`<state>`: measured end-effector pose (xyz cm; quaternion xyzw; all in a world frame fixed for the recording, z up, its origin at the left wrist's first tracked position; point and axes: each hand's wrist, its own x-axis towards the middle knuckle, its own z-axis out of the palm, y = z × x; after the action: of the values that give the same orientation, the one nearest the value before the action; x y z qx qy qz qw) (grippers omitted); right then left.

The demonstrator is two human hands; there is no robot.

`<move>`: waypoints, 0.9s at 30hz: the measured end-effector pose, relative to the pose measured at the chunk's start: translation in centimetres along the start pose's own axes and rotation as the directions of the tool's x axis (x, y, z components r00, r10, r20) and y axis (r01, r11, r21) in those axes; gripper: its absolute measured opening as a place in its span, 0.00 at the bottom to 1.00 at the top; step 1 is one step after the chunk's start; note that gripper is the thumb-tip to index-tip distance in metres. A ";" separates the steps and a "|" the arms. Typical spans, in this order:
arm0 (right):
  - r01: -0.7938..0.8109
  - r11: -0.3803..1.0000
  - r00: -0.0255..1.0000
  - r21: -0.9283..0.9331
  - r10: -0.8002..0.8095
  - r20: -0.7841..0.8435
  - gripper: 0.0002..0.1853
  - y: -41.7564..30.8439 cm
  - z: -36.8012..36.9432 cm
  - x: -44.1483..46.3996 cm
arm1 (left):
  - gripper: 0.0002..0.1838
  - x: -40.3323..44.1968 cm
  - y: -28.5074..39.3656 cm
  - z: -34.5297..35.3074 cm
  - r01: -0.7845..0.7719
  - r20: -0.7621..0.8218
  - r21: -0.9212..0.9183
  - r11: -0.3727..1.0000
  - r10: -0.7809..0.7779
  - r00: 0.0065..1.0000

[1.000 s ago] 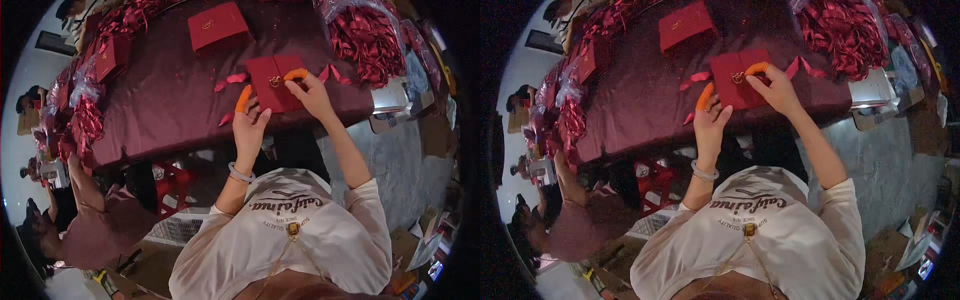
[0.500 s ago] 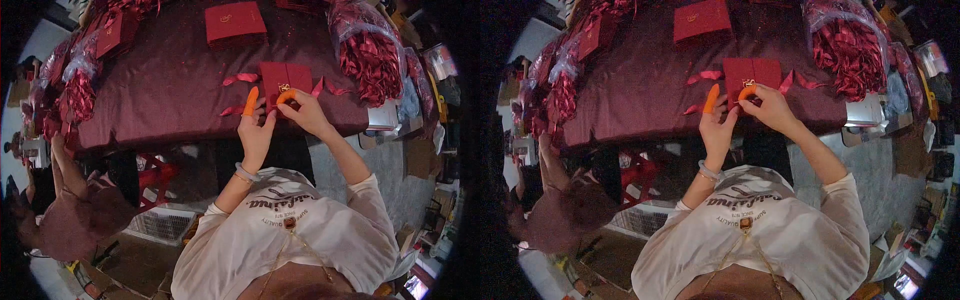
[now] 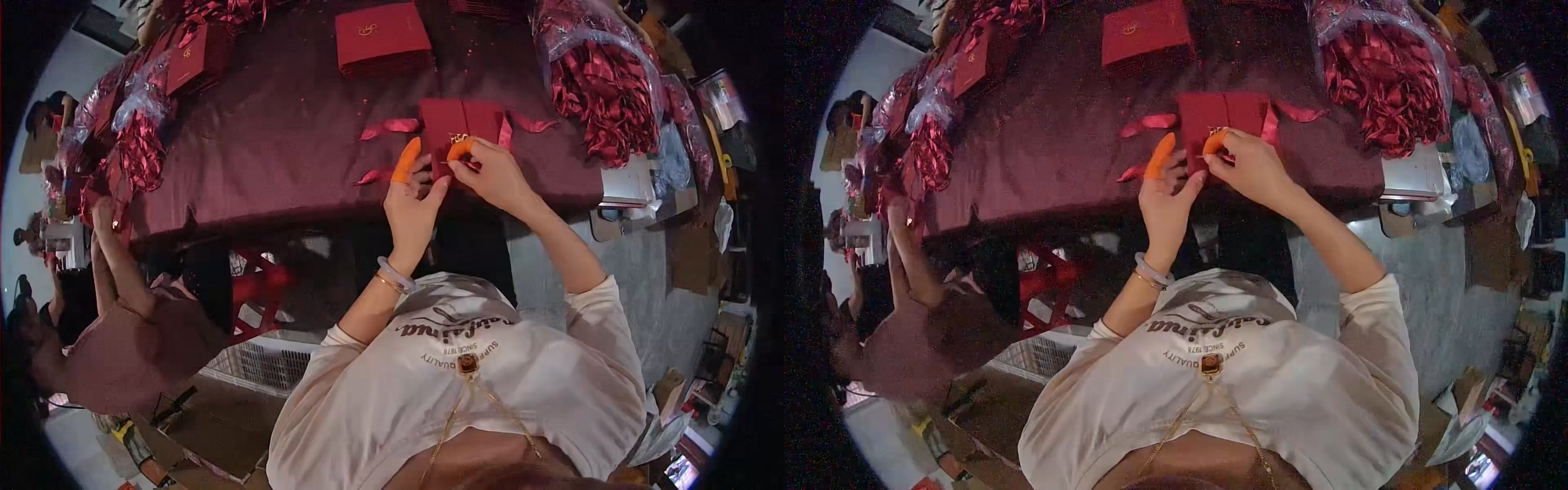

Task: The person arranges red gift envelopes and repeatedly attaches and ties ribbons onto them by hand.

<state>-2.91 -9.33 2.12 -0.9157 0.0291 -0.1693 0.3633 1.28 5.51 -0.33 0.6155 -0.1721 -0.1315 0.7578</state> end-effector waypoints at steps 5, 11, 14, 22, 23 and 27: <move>0.151 0.962 0.985 -0.226 -0.126 0.121 0.07 -1.4 -0.6 1.2 | 0.33 -0.1 -0.3 0.1 -0.064 -0.008 0.010 0.998 0.064 0.998; 0.543 0.714 0.838 -0.441 -0.423 0.345 0.08 -1.6 -1.2 1.9 | 0.37 -0.2 -0.9 0.1 0.010 -0.054 -0.015 1.000 -0.011 0.998; 0.603 0.691 0.783 -0.400 -0.415 0.464 0.07 -1.5 -1.9 2.5 | 0.37 -0.3 -1.0 0.1 0.010 -0.049 -0.015 1.000 -0.011 0.999; 0.466 0.749 0.875 -0.471 -0.311 0.370 0.06 -2.1 -1.7 1.9 | 0.37 -0.6 -1.6 0.0 -0.030 0.010 0.008 1.000 0.029 1.000; 0.362 0.836 0.908 -0.412 -0.216 0.360 0.07 -2.1 -2.0 2.4 | 0.37 -0.5 -1.8 0.1 -0.037 0.014 -0.025 0.999 0.038 0.999; -0.110 0.993 0.943 -0.033 0.115 0.311 0.10 -1.0 -2.0 3.4 | 0.39 -0.6 -0.5 -0.2 0.072 0.032 0.044 0.996 -0.073 0.997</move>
<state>-0.43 -10.47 5.15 -0.9306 0.0247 -0.0011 0.3652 0.86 5.81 -0.93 0.6352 -0.1653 -0.1657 0.7360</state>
